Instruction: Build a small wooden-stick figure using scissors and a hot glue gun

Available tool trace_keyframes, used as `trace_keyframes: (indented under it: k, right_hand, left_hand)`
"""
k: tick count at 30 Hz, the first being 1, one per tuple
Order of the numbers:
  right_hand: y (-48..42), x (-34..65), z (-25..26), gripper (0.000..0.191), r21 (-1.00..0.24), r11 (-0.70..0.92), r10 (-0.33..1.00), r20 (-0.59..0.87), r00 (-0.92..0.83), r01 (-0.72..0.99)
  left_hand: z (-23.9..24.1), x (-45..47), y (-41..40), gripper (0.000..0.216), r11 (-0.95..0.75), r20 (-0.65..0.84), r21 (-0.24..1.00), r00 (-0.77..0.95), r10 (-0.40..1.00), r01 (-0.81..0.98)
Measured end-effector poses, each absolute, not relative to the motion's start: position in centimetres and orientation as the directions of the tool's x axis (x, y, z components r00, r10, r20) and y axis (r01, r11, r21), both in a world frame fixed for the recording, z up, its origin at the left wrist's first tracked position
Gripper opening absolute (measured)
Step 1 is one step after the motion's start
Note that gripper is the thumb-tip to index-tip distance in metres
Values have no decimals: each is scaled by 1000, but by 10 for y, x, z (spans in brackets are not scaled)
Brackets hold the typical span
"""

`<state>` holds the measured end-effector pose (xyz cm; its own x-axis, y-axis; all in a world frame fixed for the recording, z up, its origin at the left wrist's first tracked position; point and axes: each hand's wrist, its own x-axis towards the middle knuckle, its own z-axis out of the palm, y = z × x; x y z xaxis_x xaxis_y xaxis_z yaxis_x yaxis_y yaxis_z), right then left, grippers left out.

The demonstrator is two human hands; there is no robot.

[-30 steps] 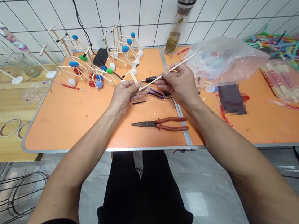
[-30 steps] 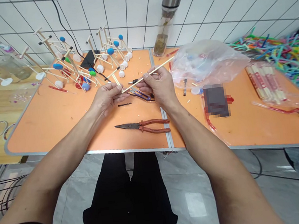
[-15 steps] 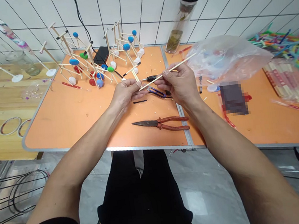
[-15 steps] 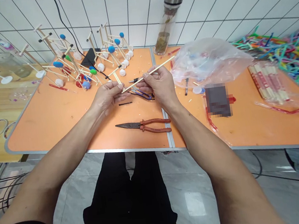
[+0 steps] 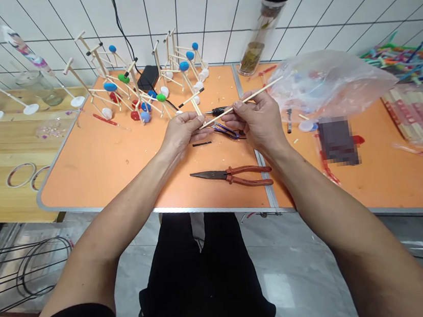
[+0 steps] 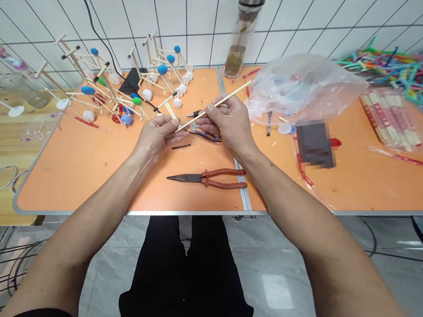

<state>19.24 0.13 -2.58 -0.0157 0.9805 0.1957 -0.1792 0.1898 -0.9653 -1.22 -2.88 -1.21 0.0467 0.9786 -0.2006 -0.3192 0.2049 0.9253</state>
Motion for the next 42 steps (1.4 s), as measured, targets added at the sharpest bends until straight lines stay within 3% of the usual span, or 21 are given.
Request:
trace_keyframes:
  k: [22, 34, 42]
  right_hand:
    - [6, 201, -23, 49, -973, 182, 982, 187, -20, -142]
    - [25, 225, -24, 44, -948, 300, 954, 297, 46, -102]
    - [19, 221, -20, 44, -952, 282, 959, 280, 36, -116]
  left_hand:
    - [-15, -13, -27, 14, 212, -209, 931, 43, 977, -297]
    - [-15, -17, -26, 26, 189, -183, 951, 47, 982, -244]
    - [-16, -15, -26, 23, 188, -184, 959, 35, 982, -212]
